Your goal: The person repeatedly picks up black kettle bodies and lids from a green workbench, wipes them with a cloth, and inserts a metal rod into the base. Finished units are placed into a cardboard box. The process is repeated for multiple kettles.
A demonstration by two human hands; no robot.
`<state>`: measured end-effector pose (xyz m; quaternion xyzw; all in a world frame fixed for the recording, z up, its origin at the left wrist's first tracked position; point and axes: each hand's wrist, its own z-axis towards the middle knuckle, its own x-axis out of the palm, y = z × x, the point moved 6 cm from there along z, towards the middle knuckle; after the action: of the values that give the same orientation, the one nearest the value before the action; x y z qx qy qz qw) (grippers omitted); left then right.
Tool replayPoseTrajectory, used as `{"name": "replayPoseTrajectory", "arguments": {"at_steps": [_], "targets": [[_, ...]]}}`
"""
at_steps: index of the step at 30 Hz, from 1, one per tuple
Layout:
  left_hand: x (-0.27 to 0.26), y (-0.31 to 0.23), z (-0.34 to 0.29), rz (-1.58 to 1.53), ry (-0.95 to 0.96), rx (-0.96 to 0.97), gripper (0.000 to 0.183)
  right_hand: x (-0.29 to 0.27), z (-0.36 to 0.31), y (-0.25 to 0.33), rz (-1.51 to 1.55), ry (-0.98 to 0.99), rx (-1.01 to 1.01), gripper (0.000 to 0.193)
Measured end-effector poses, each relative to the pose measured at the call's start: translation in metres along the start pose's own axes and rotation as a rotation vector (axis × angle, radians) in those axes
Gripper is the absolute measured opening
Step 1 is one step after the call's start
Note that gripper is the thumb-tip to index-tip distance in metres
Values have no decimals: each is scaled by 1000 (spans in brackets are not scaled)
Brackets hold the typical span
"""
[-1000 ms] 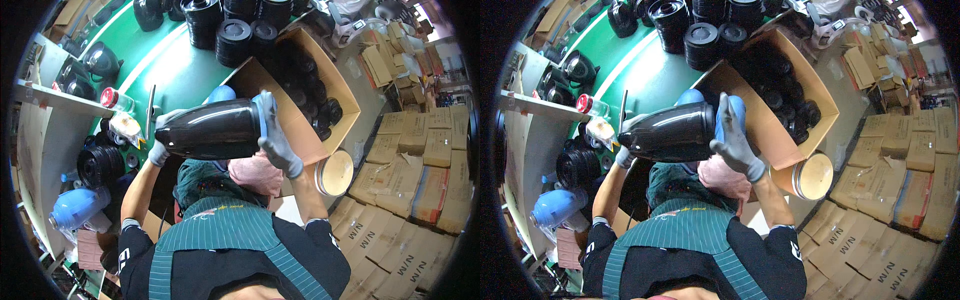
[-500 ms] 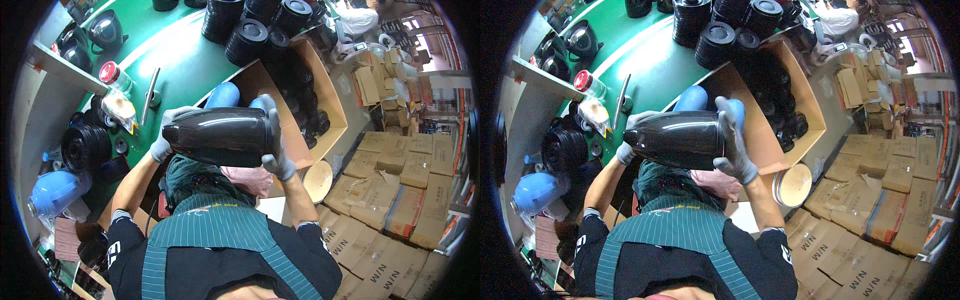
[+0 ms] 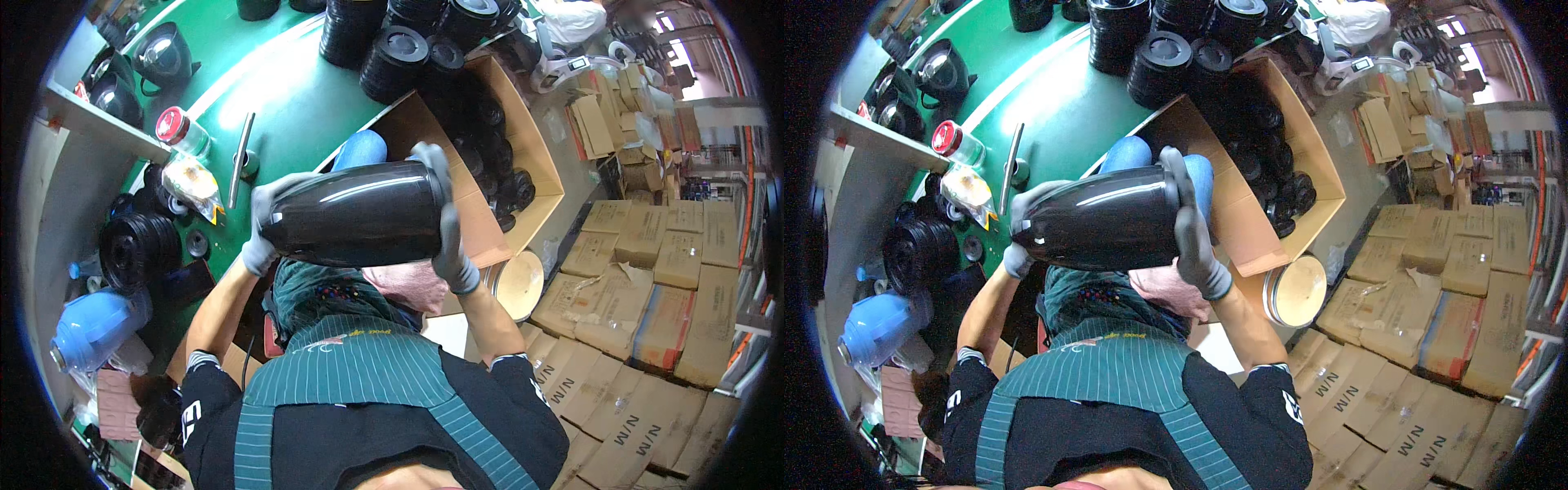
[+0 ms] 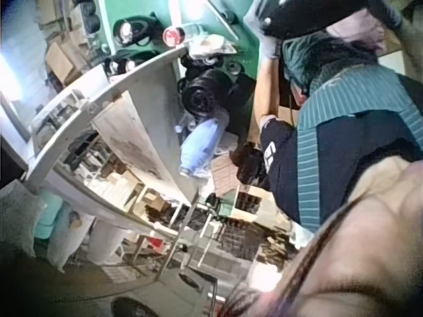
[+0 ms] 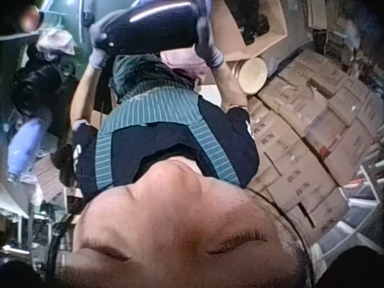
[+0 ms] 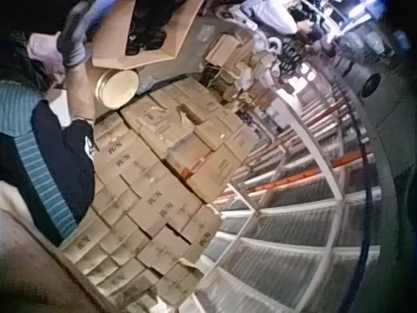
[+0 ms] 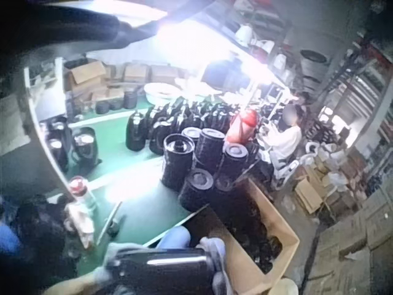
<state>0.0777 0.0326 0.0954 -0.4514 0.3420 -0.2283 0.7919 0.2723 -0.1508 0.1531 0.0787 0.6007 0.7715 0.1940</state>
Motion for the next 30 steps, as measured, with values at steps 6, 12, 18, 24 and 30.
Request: {"name": "replayPoseTrajectory", "arguments": {"at_steps": [6,12,18,24,30], "targets": [[-7,-43,23,205,77,162,40,-13,-20,-18,-99,54,593,78],[24,26,-6,-214,163,-265,43,-5,-17,34,-356,19,-275,90],[31,-44,6,36,39,29,42,-43,-32,-28,36,-40,238,70],[110,5,-60,155,239,32,60,-92,6,-42,-13,75,401,49],[33,54,-24,860,95,146,76,-11,-18,-74,-449,317,110,68]]}}
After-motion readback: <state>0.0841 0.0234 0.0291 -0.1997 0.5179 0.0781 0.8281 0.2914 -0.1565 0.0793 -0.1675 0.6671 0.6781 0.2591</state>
